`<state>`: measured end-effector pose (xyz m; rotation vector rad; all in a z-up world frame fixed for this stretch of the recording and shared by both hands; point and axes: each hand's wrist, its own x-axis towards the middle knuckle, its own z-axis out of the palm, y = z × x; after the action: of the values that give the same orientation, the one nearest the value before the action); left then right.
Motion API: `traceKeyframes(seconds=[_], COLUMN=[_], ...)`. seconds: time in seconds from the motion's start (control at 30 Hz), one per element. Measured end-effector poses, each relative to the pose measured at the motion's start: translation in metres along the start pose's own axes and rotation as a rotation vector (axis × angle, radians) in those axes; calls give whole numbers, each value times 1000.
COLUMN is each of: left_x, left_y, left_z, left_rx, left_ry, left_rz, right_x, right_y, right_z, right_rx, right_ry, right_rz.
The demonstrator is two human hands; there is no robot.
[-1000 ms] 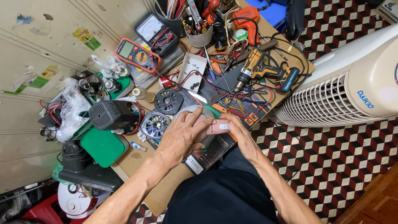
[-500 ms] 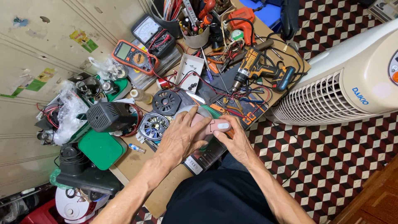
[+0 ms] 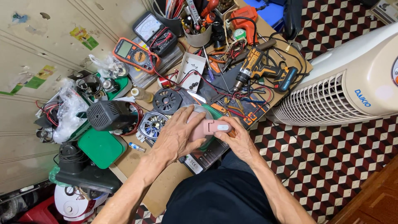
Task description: The recorder is disassembling, testing with a multimeter, and reassembling several electric kettles at a workbench.
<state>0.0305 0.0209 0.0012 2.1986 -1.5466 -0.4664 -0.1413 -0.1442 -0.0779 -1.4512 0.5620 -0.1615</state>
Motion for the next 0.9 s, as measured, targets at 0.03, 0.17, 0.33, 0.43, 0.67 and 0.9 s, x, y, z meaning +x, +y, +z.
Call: traceKeyframes(seconds=[0.03,0.17,0.33,0.43,0.67,0.9], left_x=[1,4,5,5,4,4], left_y=[1,5,8,11,23,26], left_z=[-1,-3,-7,-9,-6,0], left_rx=[1,0,55,82,83,78], left_ry=[-1,-10,-9,5,11,20], left_rz=[0,-4,16,45,7,-67], right_x=[1,0,1,1,12,18], right_y=[0,1,4,1,-7,-12], right_z=[1,-1,0,-2,-5,-3], right_rx=[1,-4,-32,35,-64,-48], right_ry=[0,10,17,1,-45,-7], right_rz=[0,-14,-32,-11,106,216])
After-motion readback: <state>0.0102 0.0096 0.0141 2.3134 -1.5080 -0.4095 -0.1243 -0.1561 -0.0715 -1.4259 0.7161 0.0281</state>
